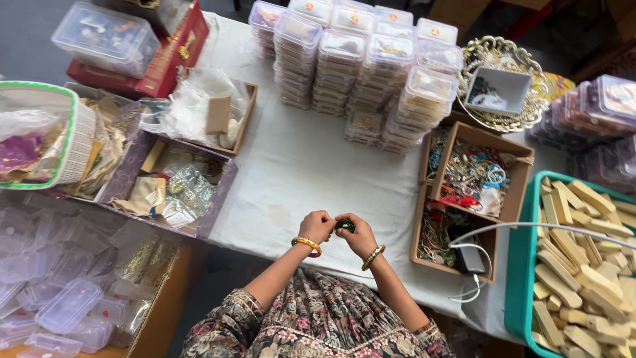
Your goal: The person wraps small jewelry items in tissue paper and places them into clear plastic containers. They repeat this process for several items, stacking the filled containers on the table.
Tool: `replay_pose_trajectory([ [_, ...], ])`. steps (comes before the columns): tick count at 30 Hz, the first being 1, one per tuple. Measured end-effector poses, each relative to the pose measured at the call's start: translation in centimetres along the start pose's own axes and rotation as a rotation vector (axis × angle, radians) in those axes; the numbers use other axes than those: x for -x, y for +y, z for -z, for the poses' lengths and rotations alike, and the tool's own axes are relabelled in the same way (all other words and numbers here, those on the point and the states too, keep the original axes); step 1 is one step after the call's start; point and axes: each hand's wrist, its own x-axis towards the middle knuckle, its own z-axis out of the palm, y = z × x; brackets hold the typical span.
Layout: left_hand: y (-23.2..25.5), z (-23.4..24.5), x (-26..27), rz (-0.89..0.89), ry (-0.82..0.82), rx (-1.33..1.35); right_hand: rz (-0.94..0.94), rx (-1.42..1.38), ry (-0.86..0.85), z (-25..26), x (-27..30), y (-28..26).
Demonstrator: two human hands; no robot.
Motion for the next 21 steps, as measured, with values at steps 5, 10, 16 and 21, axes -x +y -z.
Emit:
replay_pose_trajectory([
  [5,0.2,0.0,0.2,0.051,-0.058,-0.036,-0.016,0.105,0.015,0.2,-0.5,0.1],
  [10,-0.1,0.0,-0.1,0.022,-0.08,-0.15,0.039,0.259,0.056,0.0,0.0,-1.7],
  [16,-0.5,0.2,-0.3,-0.03,-0.05,-0.214,0.15,0.397,0.038,0.5,0.0,-2.1],
  [21,0.5,0.3,0.3,-0.004,-0.061,-0.187,0.042,0.528,-0.011,0.9,0.7,-4.4],
])
